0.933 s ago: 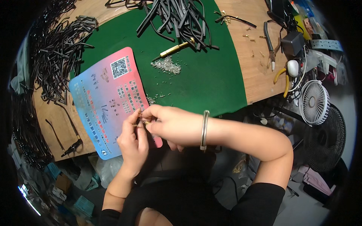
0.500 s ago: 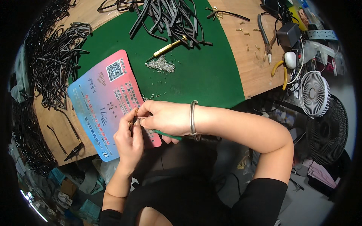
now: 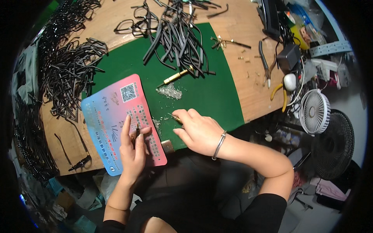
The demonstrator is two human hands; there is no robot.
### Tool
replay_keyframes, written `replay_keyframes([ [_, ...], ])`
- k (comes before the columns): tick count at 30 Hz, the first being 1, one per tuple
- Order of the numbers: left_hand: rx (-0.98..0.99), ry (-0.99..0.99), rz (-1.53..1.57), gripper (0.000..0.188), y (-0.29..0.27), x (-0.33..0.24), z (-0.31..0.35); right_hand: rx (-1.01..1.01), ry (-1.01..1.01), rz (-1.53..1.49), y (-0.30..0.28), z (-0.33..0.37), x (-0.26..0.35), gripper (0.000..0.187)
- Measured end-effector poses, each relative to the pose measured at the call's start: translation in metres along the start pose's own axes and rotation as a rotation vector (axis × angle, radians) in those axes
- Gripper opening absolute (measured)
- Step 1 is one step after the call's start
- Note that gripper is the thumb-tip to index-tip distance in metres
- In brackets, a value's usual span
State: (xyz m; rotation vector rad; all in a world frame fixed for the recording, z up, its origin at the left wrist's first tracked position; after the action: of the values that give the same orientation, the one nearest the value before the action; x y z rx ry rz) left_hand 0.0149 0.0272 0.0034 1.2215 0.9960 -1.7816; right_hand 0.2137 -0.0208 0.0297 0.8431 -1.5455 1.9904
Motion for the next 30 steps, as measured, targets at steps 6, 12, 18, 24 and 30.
replay_keyframes([
  [6,0.123,0.397,-0.415,0.030,-0.031,0.013,-0.019,0.011,-0.048,-0.060,0.004,-0.009,-0.005,0.027],
  [12,0.396,-0.224,0.556,0.046,-0.050,0.010,0.002,-0.024,-0.119,0.165,-0.032,-0.077,0.009,0.019],
  [18,0.683,-0.217,0.692,0.069,-0.045,-0.006,-0.003,-0.240,0.096,0.731,-0.084,-0.247,-0.021,0.023],
  [24,0.303,-0.383,0.269,0.012,-0.039,0.010,0.002,-0.419,-0.085,0.679,-0.079,-0.210,-0.001,0.020],
  [30,-0.124,0.055,-0.520,0.009,-0.045,0.005,-0.014,-0.250,-0.256,0.173,-0.088,-0.100,0.040,0.018],
])
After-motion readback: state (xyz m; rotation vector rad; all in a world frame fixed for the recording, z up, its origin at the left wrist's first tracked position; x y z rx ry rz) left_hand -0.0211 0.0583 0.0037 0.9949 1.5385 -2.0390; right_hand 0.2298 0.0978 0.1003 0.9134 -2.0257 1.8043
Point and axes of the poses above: each hand's wrist, its own z-axis away from the middle knuckle, its own y-axis out of the palm, x = y × z, the point moved 2 cm from there along -z, towards the middle knuckle, and after that the axes turned 10 degrees about -y, right-handed, at the moved point
